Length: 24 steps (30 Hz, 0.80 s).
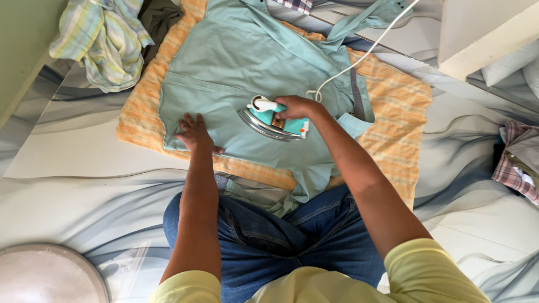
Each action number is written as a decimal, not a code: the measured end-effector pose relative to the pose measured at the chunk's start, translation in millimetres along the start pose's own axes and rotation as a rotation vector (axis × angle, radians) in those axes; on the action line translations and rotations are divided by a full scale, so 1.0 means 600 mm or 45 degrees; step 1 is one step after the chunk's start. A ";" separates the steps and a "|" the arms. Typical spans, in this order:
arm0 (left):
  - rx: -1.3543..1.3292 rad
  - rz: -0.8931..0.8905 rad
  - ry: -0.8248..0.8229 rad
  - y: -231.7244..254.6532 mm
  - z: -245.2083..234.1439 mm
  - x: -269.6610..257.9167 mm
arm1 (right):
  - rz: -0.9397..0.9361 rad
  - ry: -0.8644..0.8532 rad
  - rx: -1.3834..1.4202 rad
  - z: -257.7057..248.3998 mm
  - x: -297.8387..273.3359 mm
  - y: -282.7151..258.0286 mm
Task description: The person irons a light green shirt laid out on a patterned cloth on the floor. They smooth the fabric with their hands, use a teal iron to press the body and sleeves, and briefly measure the shirt with a tape measure.
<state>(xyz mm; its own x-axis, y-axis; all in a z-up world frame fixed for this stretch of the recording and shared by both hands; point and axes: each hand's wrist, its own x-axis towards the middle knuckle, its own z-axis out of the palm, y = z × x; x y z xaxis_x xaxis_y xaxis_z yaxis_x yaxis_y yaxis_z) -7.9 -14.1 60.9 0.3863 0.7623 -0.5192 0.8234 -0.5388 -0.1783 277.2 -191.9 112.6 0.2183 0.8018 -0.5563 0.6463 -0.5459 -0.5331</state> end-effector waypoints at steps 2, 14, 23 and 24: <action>0.032 0.005 -0.008 -0.003 -0.003 0.001 | -0.044 0.151 -0.035 0.016 -0.011 0.013; -0.431 0.048 0.327 -0.099 0.039 0.120 | -0.033 0.627 0.100 0.081 0.030 -0.087; -0.426 -0.123 0.258 -0.126 -0.016 0.067 | -0.058 0.632 0.078 0.083 0.090 -0.174; -0.443 -0.118 0.262 -0.128 -0.016 0.065 | -0.059 0.625 0.078 0.084 0.098 -0.183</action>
<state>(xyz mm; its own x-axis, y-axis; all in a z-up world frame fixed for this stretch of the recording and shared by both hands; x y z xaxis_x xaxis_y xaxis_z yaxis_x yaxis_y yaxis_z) -51.9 60.2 62.2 0.3501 0.8767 -0.3298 0.9363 -0.3381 0.0953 182.1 -97.3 106.2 0.5183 0.8374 -0.1734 0.6223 -0.5084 -0.5952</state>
